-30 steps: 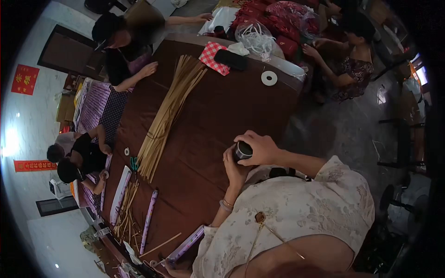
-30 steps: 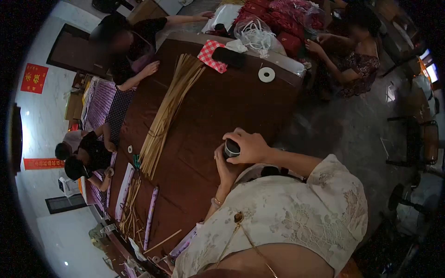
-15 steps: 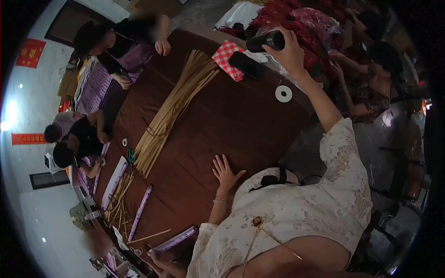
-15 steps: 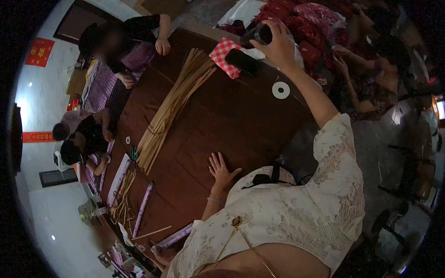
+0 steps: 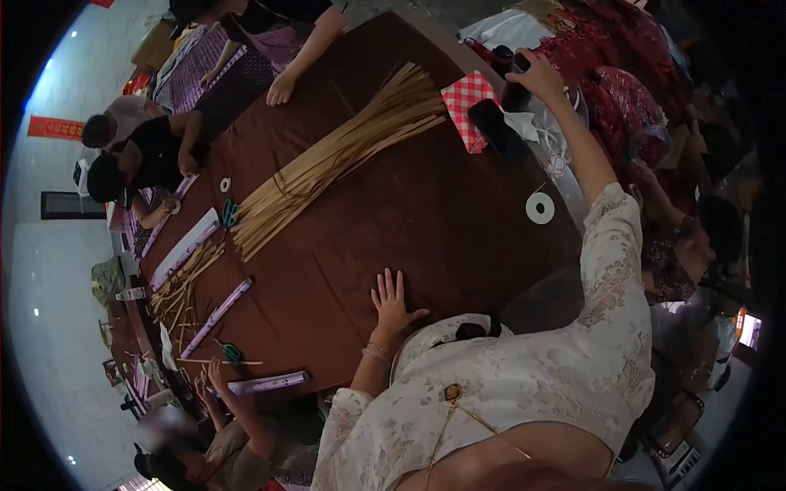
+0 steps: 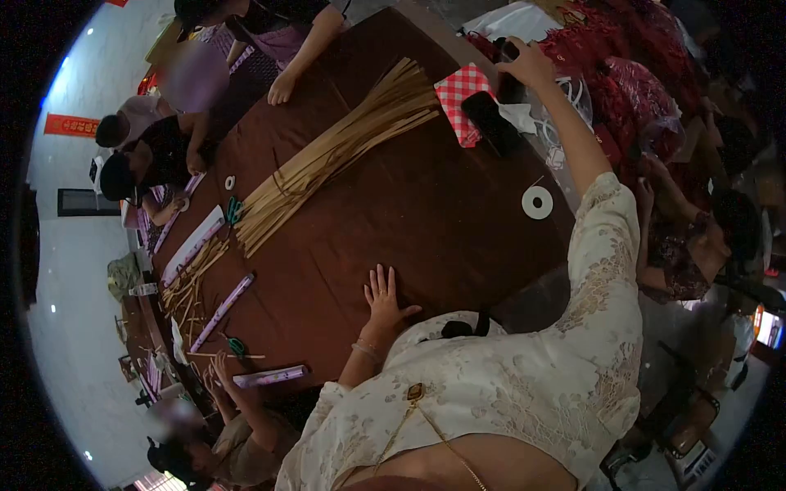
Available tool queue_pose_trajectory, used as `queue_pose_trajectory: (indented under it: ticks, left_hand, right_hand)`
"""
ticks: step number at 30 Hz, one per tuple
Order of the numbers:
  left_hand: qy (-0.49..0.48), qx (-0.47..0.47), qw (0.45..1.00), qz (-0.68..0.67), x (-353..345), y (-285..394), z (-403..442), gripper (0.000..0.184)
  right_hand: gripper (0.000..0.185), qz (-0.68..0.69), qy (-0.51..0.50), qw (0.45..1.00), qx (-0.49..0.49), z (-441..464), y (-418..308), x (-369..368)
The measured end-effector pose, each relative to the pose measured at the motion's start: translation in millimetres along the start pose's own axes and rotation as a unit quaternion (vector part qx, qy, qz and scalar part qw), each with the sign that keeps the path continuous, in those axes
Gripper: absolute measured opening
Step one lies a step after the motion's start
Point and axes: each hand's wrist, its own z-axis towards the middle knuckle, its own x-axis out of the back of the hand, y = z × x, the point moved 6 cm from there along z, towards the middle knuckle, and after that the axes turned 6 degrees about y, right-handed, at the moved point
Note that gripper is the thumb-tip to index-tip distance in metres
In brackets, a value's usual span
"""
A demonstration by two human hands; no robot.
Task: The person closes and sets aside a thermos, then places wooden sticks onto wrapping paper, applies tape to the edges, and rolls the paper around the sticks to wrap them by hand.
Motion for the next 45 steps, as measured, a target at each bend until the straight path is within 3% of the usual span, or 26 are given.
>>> queue_pose_trajectory:
  ticks: [7,13,17,19,21,23,24,25,26,27,28,29,30,31,33,34,36,40,45]
  left_hand:
    - [0.017,-0.008,1.000,-0.001,0.5,-1.3,1.6,0.116]
    - [0.019,-0.011,1.000,0.008,-2.6,-0.5,3.4,0.115]
    - [0.034,-0.019,0.999,0.014,-0.1,-0.1,4.1,0.116]
    - [0.042,-0.014,0.999,0.004,-0.1,0.3,2.2,0.115]
    - [0.051,-0.018,0.999,0.005,1.3,0.6,2.9,0.115]
    - [0.054,-0.018,0.998,0.001,0.6,-0.9,0.0,0.115]
    - [0.053,-0.021,0.998,0.002,1.2,-0.2,1.3,0.115]
    - [0.052,-0.023,0.998,0.004,0.5,-1.8,2.0,0.116]
    - [0.058,-0.009,0.998,0.002,1.2,-3.6,2.1,0.116]
    - [0.048,-0.014,0.999,-0.011,0.0,-2.2,1.7,0.115]
    - [0.038,-0.015,0.999,-0.024,0.9,-2.5,1.8,0.115]
    - [0.010,0.000,1.000,-0.028,0.5,-2.9,3.0,0.114]
    - [0.024,-0.014,0.999,-0.040,1.7,-1.3,3.2,0.113]
    - [0.042,-0.020,0.998,-0.049,1.2,-3.5,3.3,0.112]
    - [0.078,-0.031,0.996,-0.038,5.1,-1.4,0.9,0.109]
    - [0.083,-0.029,0.995,-0.049,7.5,-1.5,-1.1,0.108]
    - [0.087,-0.020,0.995,-0.050,17.1,2.6,-3.7,0.105]
    - [0.126,0.023,0.987,-0.092,-1.8,6.3,-29.2,0.083]
    - [0.120,-0.028,0.989,-0.086,-17.1,-4.3,-116.4,0.069]
  right_hand:
    - [0.077,0.017,-0.013,0.999,-0.041,-0.8,18.7,8.0]
    - [0.099,-0.011,-0.079,0.996,0.027,-4.6,3.6,0.6]
    - [0.111,0.043,-0.084,0.995,-0.015,-11.9,16.7,9.3]
    - [0.105,0.062,0.004,0.998,-0.030,-29.8,27.0,23.9]
    - [0.078,0.106,0.148,0.983,0.000,-64.6,28.8,38.8]
    - [0.048,0.338,0.173,0.920,-0.100,-135.3,17.4,39.8]
    - [0.031,0.338,0.185,0.913,-0.133,-172.6,16.8,17.1]
    - [0.027,0.424,0.150,0.868,-0.212,-216.8,-12.7,5.6]
    - [0.024,0.434,0.054,0.879,-0.191,-258.6,-25.5,-27.9]
    - [0.023,0.540,-0.097,0.799,-0.247,-307.0,-62.5,-43.7]
    - [0.023,0.520,-0.235,0.784,-0.244,-353.2,-94.3,-66.2]
    - [0.017,0.522,-0.383,0.728,-0.227,-396.2,-126.8,-74.7]
    - [0.014,0.442,-0.275,0.854,-0.008,-408.7,-145.6,-59.4]
    - [0.012,0.348,-0.139,0.900,0.223,-427.6,-171.2,-41.8]
    - [0.012,0.238,-0.131,0.912,0.308,-446.1,-178.3,-44.4]
    - [0.011,0.234,-0.173,0.914,0.281,-442.6,-179.1,-49.0]
    - [0.011,0.285,-0.160,0.923,0.205,-441.9,-164.7,-63.9]
    - [0.015,0.248,-0.180,0.922,0.236,-437.7,-165.0,-66.9]
    - [0.018,0.193,-0.192,0.936,0.224,-436.1,-162.4,-72.9]
